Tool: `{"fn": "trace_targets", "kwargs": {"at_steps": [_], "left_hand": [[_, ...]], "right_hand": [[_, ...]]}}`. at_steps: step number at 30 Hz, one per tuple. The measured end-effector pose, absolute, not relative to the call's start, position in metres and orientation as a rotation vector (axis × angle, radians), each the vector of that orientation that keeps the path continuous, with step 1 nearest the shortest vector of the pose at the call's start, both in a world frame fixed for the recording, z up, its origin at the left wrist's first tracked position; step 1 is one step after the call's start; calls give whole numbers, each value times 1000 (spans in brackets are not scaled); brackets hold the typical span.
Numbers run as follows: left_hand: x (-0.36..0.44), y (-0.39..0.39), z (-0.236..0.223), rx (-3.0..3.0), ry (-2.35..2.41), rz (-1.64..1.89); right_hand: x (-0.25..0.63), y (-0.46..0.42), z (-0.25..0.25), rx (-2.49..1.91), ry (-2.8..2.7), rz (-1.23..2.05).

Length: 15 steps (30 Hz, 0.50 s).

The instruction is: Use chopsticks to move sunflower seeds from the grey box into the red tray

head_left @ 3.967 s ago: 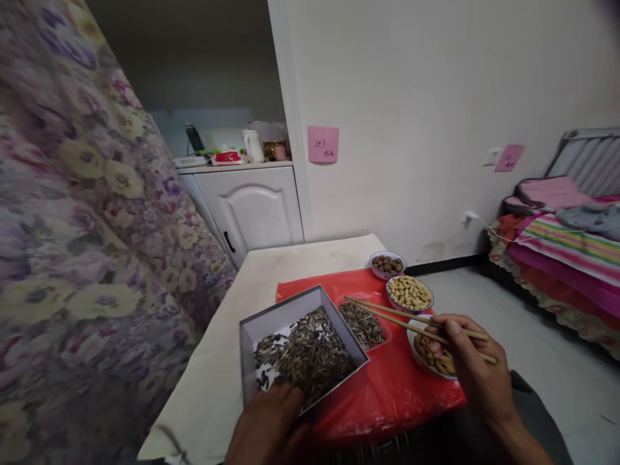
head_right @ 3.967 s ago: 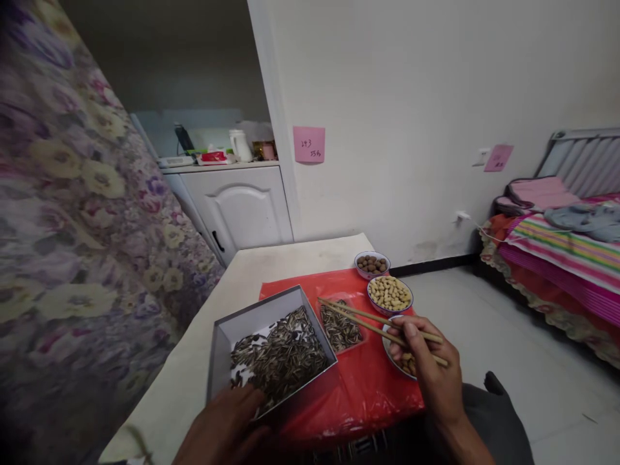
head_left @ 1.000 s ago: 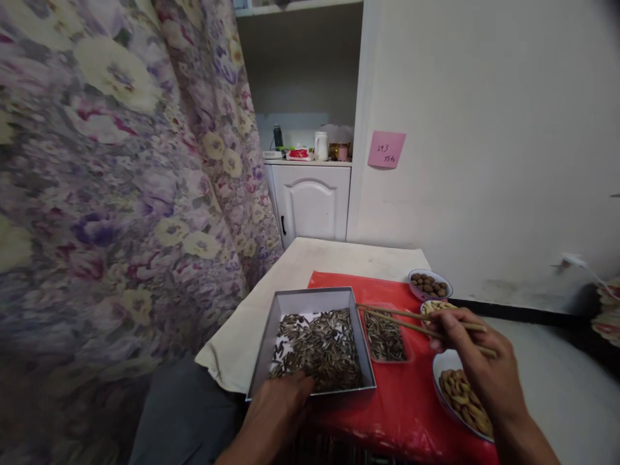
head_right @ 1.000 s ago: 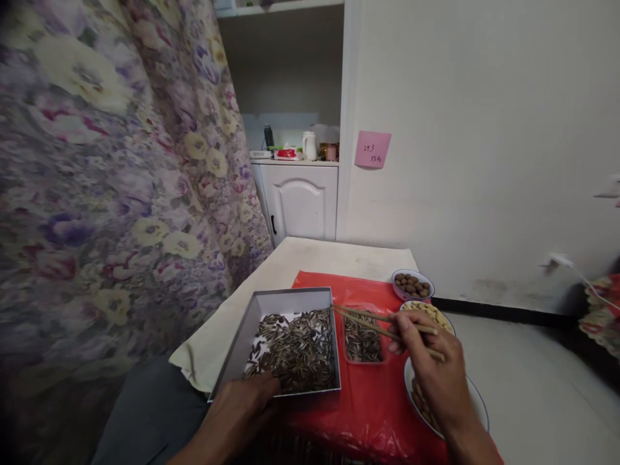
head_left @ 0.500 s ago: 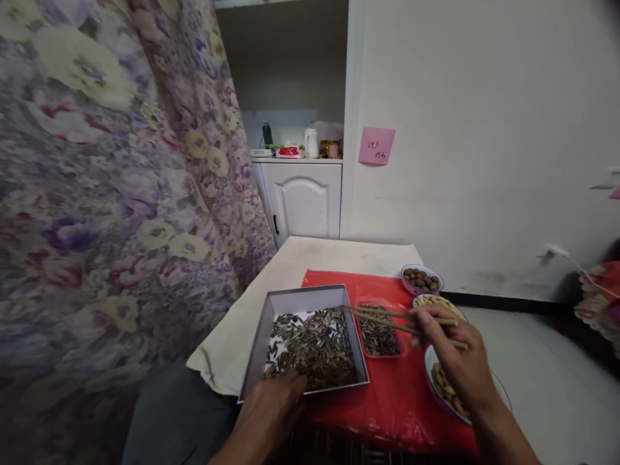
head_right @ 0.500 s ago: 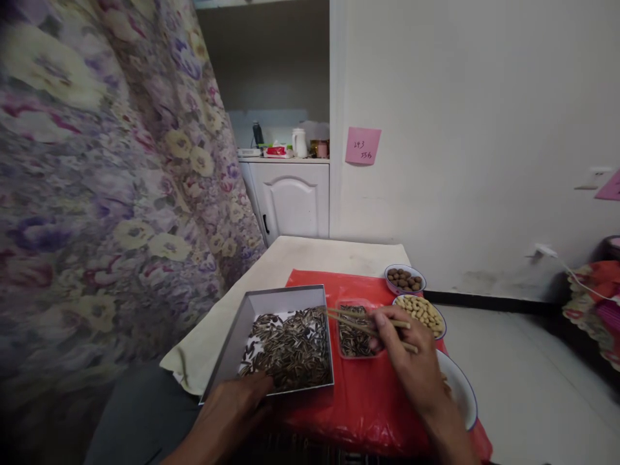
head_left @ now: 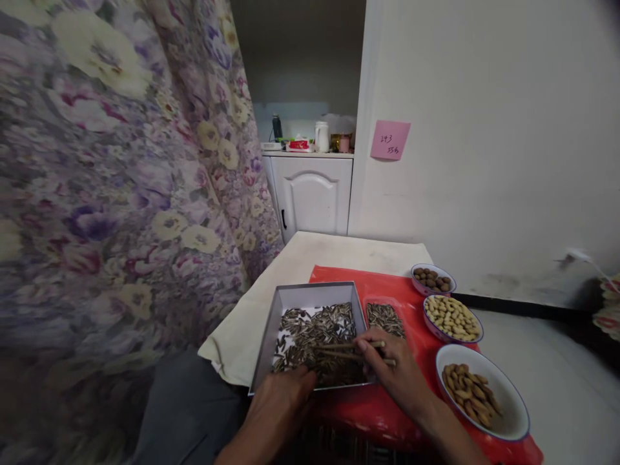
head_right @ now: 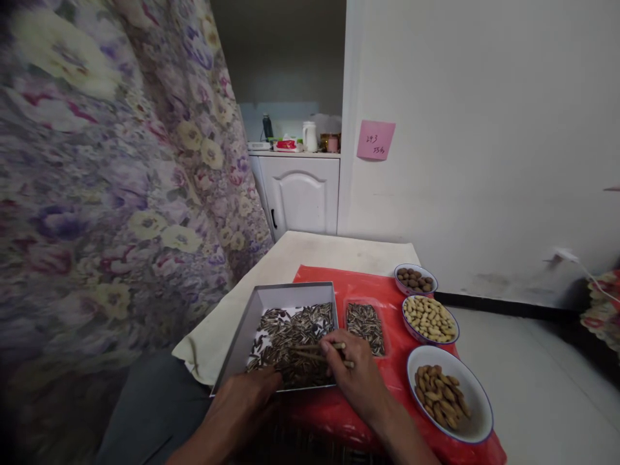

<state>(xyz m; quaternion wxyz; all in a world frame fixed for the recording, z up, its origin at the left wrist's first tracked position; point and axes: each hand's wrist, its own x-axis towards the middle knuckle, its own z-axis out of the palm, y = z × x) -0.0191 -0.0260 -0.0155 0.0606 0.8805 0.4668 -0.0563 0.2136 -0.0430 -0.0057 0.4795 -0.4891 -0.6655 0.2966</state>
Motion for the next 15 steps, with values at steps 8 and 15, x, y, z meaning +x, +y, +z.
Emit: {"fn": "trace_targets", "kwargs": {"at_steps": [8,15], "left_hand": [[-19,-27,-14,2644,1403,-180],[-18,-27,-14,2648,1418,-206]], "right_hand": [[220,-46,2,-1196,-1604,709],[214,-44,-2,-1197,-1614,736]]}}
